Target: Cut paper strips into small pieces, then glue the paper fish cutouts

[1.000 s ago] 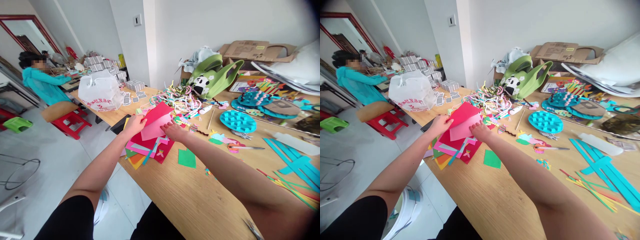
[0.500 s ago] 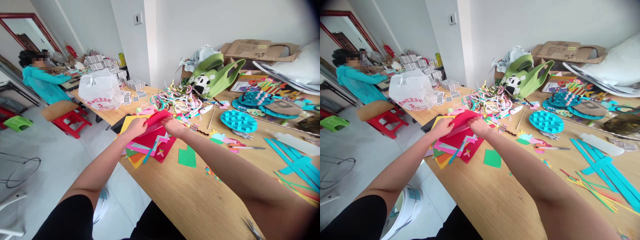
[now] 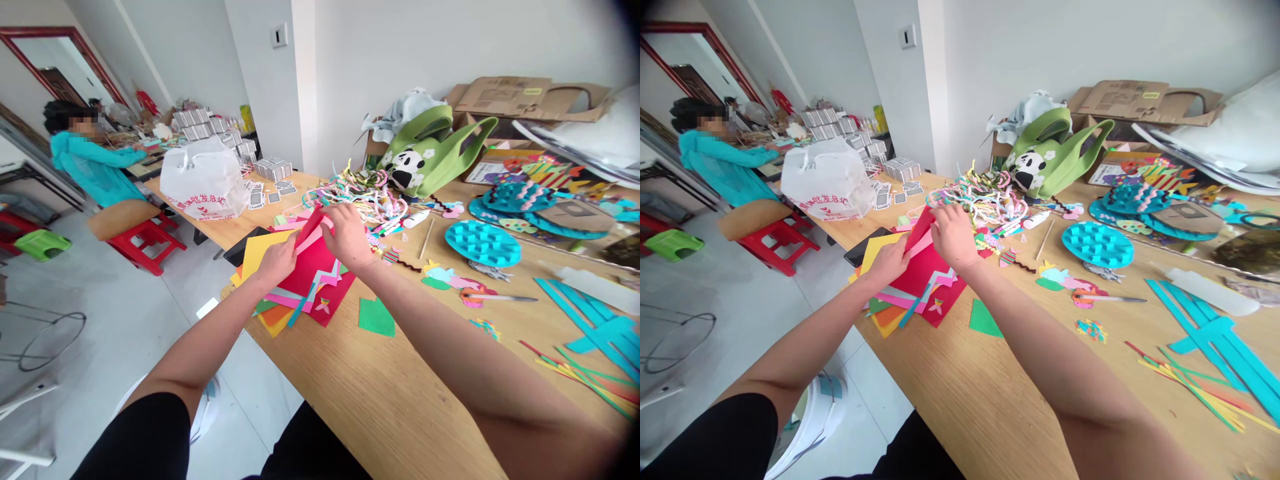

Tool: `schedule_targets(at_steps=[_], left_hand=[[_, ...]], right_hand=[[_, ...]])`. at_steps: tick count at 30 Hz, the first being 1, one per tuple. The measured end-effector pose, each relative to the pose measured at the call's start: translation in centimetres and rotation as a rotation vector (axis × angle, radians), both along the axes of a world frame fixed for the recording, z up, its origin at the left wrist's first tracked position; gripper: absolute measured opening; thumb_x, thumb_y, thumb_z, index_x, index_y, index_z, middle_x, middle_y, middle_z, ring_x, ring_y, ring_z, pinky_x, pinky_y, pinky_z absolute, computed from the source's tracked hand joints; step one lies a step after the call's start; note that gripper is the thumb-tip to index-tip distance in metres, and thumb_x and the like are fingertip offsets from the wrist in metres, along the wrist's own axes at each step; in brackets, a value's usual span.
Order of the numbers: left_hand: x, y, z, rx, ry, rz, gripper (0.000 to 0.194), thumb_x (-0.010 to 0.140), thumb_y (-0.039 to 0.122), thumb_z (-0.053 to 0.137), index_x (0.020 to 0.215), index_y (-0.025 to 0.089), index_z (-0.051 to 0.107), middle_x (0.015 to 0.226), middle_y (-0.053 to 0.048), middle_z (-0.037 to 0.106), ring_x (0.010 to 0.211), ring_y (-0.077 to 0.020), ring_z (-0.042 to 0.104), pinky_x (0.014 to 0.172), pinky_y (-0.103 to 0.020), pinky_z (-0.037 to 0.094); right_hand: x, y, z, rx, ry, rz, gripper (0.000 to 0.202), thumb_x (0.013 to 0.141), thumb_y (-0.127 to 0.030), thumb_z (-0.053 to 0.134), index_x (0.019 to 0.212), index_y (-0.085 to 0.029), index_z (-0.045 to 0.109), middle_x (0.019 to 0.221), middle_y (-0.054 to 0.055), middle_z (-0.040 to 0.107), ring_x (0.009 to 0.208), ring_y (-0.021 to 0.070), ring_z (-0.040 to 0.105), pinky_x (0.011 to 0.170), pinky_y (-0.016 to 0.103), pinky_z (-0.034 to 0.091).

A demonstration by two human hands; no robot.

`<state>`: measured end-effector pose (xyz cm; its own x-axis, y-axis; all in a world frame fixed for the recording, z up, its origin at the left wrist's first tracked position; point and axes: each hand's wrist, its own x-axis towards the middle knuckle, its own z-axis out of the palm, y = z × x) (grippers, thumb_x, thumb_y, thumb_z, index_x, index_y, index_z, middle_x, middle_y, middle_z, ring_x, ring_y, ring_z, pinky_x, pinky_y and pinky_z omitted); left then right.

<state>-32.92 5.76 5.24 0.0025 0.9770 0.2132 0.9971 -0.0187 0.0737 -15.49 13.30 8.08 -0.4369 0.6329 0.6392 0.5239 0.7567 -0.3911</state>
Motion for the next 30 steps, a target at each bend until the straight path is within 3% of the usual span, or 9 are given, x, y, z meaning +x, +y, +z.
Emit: schedule_targets(at_steps=[1, 3, 5, 7, 9, 14, 18, 22, 30], left_hand=[[-0.1, 0.0, -0.1, 0.025, -0.021, 0.015, 0.057, 0.09, 0.017, 0.04, 0.146, 0.012, 0.027, 0.091, -0.011, 0.07, 0.082, -0.0246, 0.067, 0.074, -0.032, 0.047], [-0.3, 0.0, -0.3, 0.083, -0.054, 0.004, 0.066, 0.089, 0.015, 0.04, 0.151, 0.014, 0.014, 0.097, -0.011, 0.07, 0.079, -0.0223, 0.067, 0.075, -0.03, 0.047], [-0.4, -0.1, -0.5, 0.142, -0.059, -0.086, 0.068, 0.089, 0.012, 0.038, 0.152, 0.017, 0.012, 0.11, -0.012, 0.067, 0.085, -0.0206, 0.066, 0.078, -0.029, 0.048], [-0.5, -0.2, -0.8, 0.176, -0.042, -0.201, 0.065, 0.089, 0.009, 0.034, 0.151, 0.021, 0.018, 0.121, -0.012, 0.062, 0.095, -0.0204, 0.064, 0.082, -0.029, 0.048], [-0.5, -0.3, -1.2, 0.189, -0.027, -0.27, 0.063, 0.09, 0.007, 0.03, 0.15, 0.025, 0.025, 0.124, -0.011, 0.06, 0.099, -0.0212, 0.063, 0.083, -0.03, 0.049], [-0.6, -0.4, -2.0, 0.175, -0.056, -0.304, 0.06, 0.089, 0.005, 0.032, 0.142, 0.03, 0.042, 0.131, -0.009, 0.054, 0.104, -0.0218, 0.062, 0.085, -0.032, 0.051], [-1.0, 0.0, -2.5, 0.114, -0.088, -0.248, 0.049, 0.085, 0.005, 0.04, 0.126, 0.021, 0.061, 0.127, -0.011, 0.059, 0.104, -0.0224, 0.063, 0.092, -0.035, 0.051], [-1.2, 0.1, -2.8, 0.106, -0.122, -0.13, 0.047, 0.085, 0.006, 0.041, 0.127, 0.014, 0.059, 0.119, -0.014, 0.064, 0.103, -0.0217, 0.063, 0.094, -0.035, 0.05], [-0.4, -0.5, -3.3, -0.021, -0.206, -0.106, 0.044, 0.086, 0.008, 0.042, 0.122, 0.022, 0.064, 0.112, -0.007, 0.069, 0.1, -0.0174, 0.065, 0.093, -0.03, 0.05]], right_hand=[[0.4, -0.1, 0.1, -0.135, 0.166, -0.045, 0.023, 0.087, -0.015, 0.051, 0.108, -0.014, 0.06, 0.111, 0.013, 0.063, 0.111, 0.0276, 0.052, 0.098, 0.044, 0.039], [1.1, -0.3, -0.2, -0.575, 0.401, -0.129, 0.017, 0.087, -0.016, 0.052, 0.103, -0.016, 0.059, 0.1, 0.009, 0.065, 0.097, 0.0223, 0.06, 0.091, 0.04, 0.046], [1.5, -0.6, -1.1, -0.999, 0.484, -0.158, 0.007, 0.088, -0.015, 0.052, 0.091, -0.015, 0.058, 0.084, 0.006, 0.065, 0.075, 0.0172, 0.064, 0.075, 0.034, 0.053], [1.7, -1.1, -2.3, -1.225, 0.464, -0.151, 0.007, 0.088, -0.014, 0.053, 0.081, -0.014, 0.055, 0.07, 0.004, 0.062, 0.056, 0.0145, 0.062, 0.058, 0.031, 0.054], [1.6, -1.7, -3.4, -1.338, 0.456, -0.146, 0.01, 0.088, -0.015, 0.055, 0.078, -0.014, 0.053, 0.064, 0.003, 0.06, 0.047, 0.0137, 0.059, 0.049, 0.029, 0.053], [1.0, -2.9, -4.5, -1.476, 0.542, -0.181, 0.008, 0.092, -0.017, 0.052, 0.084, -0.015, 0.049, 0.07, 0.0, 0.057, 0.044, 0.0113, 0.059, 0.045, 0.027, 0.052], [0.7, -3.1, -4.5, -1.503, 0.639, -0.231, 0.005, 0.092, -0.017, 0.051, 0.091, -0.017, 0.046, 0.074, -0.003, 0.051, 0.046, 0.0105, 0.06, 0.046, 0.027, 0.054], [0.7, -3.4, -4.8, -1.537, 0.734, -0.231, 0.007, 0.091, -0.017, 0.051, 0.096, -0.017, 0.045, 0.077, -0.002, 0.051, 0.047, 0.0105, 0.061, 0.05, 0.03, 0.056], [0.6, -3.1, -4.5, -1.6, 0.83, -0.183, 0.008, 0.092, -0.014, 0.047, 0.085, -0.018, 0.047, 0.068, -0.002, 0.056, 0.047, 0.0078, 0.059, 0.05, 0.02, 0.052]])
